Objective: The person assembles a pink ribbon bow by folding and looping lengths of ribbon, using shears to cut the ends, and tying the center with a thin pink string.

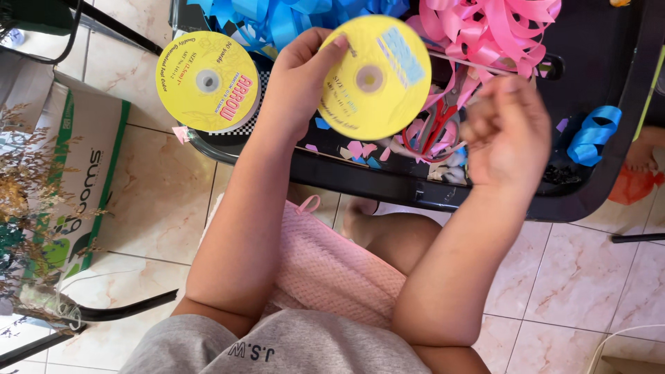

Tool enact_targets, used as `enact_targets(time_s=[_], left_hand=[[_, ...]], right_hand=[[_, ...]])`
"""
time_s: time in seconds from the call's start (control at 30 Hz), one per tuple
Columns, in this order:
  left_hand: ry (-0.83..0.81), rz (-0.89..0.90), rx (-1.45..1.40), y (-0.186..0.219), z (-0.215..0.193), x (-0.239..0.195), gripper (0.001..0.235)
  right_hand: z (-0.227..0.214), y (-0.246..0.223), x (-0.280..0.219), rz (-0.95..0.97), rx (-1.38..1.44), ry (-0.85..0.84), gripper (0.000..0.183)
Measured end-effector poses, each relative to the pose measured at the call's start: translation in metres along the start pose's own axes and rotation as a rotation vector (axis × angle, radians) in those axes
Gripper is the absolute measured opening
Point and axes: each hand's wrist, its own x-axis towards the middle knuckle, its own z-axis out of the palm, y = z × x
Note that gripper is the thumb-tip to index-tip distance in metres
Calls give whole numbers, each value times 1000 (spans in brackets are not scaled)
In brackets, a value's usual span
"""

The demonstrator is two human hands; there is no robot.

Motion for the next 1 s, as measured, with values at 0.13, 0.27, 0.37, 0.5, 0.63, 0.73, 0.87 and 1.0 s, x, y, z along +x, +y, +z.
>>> enact_targets(time_s=[0.13,0.27,0.37,0.5,0.63,0.73,0.87,1.0], left_hand=[[3,-80,265,14,5,-7,18],[49,-73,525,16,4,-9,26],[71,-19,552,11,1,-6,31],[157,31,575,7,-4,-2,29],[94,146,523,7,-5,-5,28],[-36,192,474,10,0,-8,24],[-181,299,415,3,1,-6,26],[-259,302,372,6,2,-8,25]], right_hand=[[-23,-10,4,-175,219,31,23],[-77,-9,13,-309,448,129,22],[-141,1,27,-531,552,334,15],[-170,-7,23,-723,533,577,22],[-136,-19,14,-730,481,642,23],[-87,-21,7,-470,533,322,14],[-25,-7,10,-98,266,28,9],[23,2,-3,-134,-177,-179,15]])
